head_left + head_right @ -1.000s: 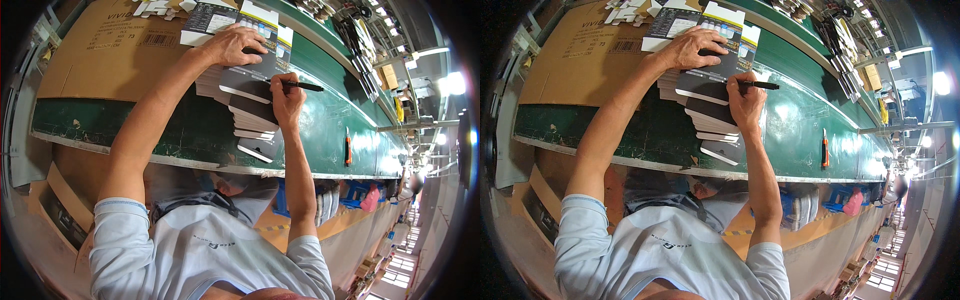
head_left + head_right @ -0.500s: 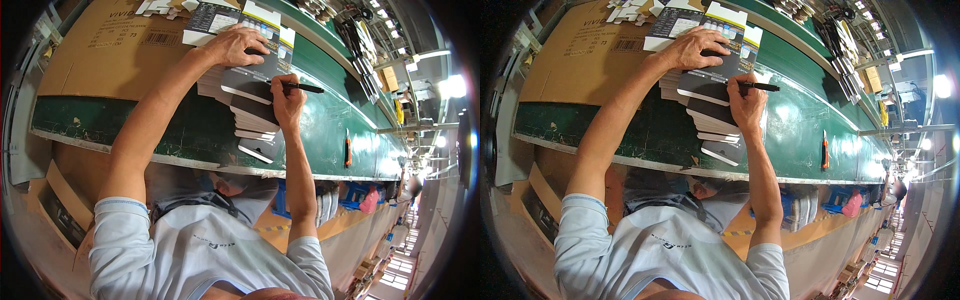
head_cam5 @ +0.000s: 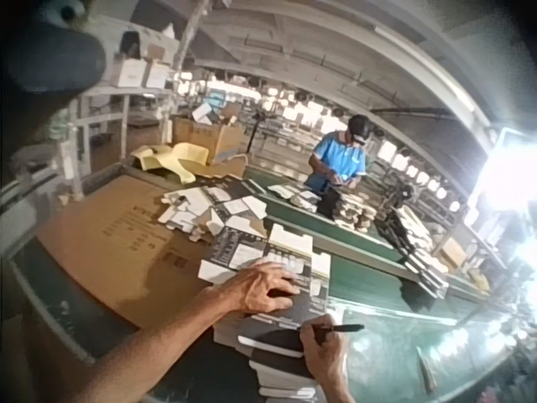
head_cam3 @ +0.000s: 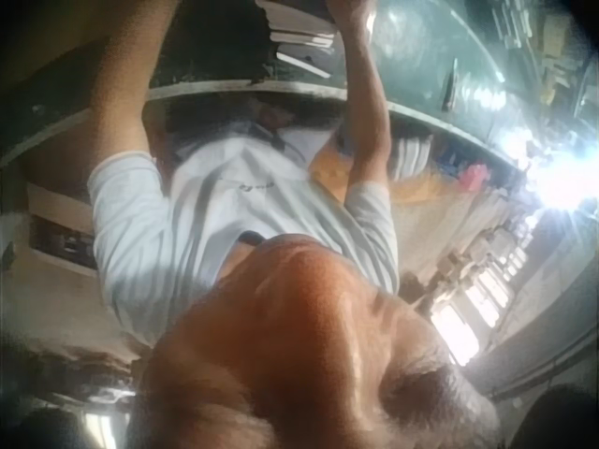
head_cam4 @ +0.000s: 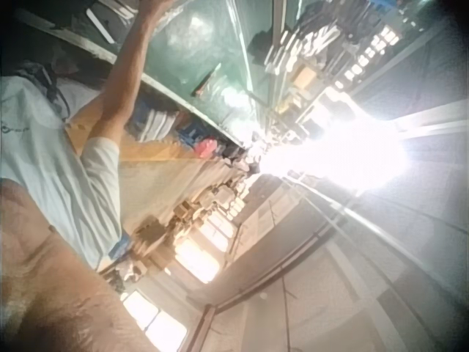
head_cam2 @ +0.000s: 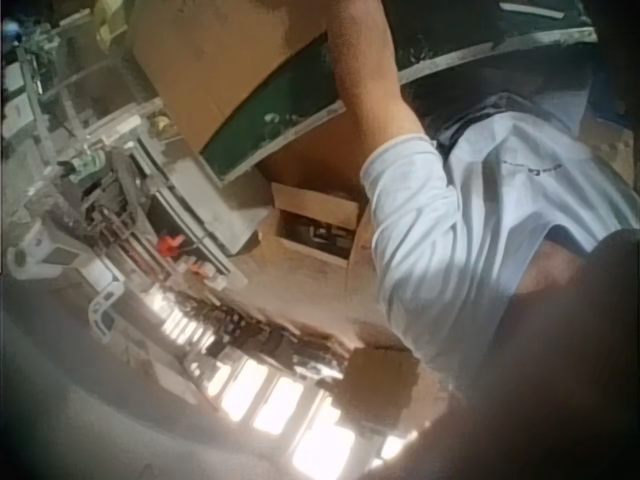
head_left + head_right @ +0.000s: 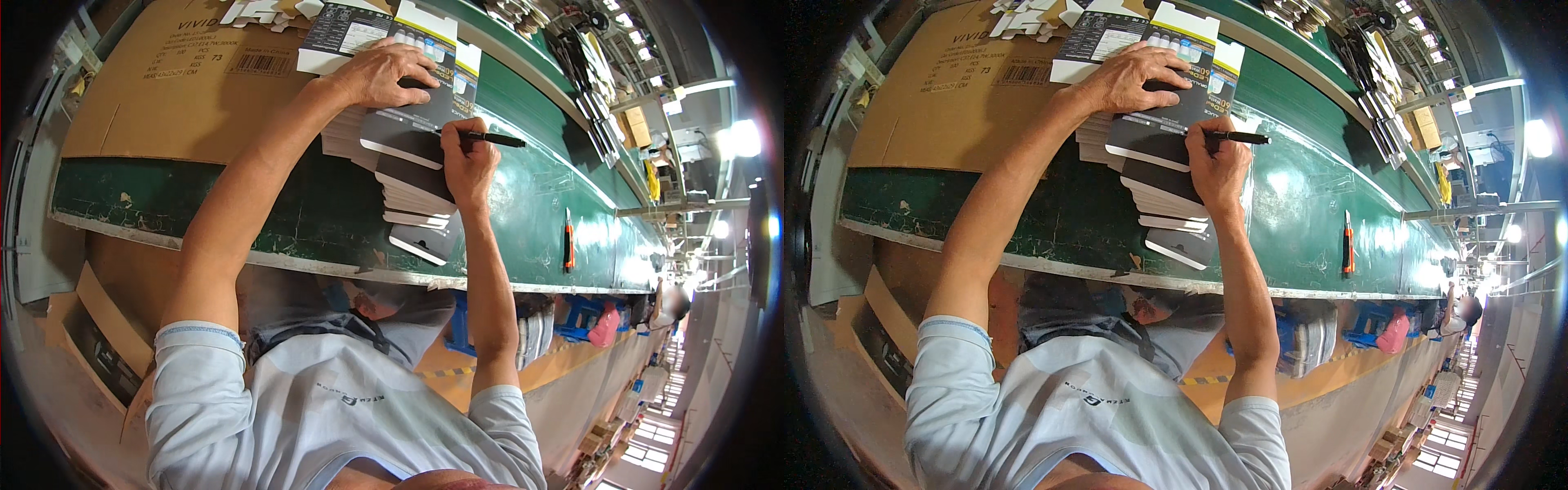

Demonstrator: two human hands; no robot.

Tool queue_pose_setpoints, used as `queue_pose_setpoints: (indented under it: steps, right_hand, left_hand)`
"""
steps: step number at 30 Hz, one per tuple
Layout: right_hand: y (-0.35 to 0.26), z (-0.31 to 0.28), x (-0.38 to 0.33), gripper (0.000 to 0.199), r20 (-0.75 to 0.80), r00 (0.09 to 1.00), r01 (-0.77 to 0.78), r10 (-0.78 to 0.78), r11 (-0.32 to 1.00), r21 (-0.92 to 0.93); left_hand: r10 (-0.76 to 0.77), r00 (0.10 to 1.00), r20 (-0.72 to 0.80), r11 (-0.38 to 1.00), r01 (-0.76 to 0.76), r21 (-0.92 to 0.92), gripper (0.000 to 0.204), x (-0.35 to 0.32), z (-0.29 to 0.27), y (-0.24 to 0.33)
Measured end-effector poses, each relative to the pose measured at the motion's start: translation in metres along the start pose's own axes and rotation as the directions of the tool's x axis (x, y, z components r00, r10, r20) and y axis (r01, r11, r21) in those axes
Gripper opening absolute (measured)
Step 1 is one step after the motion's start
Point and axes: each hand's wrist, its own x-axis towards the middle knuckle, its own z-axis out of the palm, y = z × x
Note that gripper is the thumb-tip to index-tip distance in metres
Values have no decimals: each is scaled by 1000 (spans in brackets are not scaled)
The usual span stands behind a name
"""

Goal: Marking and sorting cardboard light bulb packaging boxes at a factory assembly line workstation.

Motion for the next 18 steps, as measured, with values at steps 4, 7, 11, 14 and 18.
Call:
queue_pose_setpoints:
  steps: [4, 7, 11, 14, 18]
  right_hand:
    - [6, -2, -2, 16, -36, 986, -140, 164, 920, 367]
    - [6, -6, 0, 17, -46, 969, -177, 241, 818, 548]
    - [6, -7, 2, 16, -51, 958, -187, 283, 748, 636]
    - [4, -6, 1, 19, -42, 960, -185, 276, 740, 647]
    - [4, -4, 1, 24, -30, 964, -189, 264, 762, 619]
  left_hand:
    - [16, 1000, 14, 1000, -16, 4, 29, 3, -2, 1]
    - [10, 998, 55, 1000, -11, 14, 31, 5, -5, 2]
    - [86, 992, 96, 996, -83, -42, 34, 17, -11, 8]
    - [-145, 976, 160, 984, 126, 124, 42, 37, -9, 37]
    - [-337, 940, 45, 923, 321, 210, 60, 48, 8, 59]
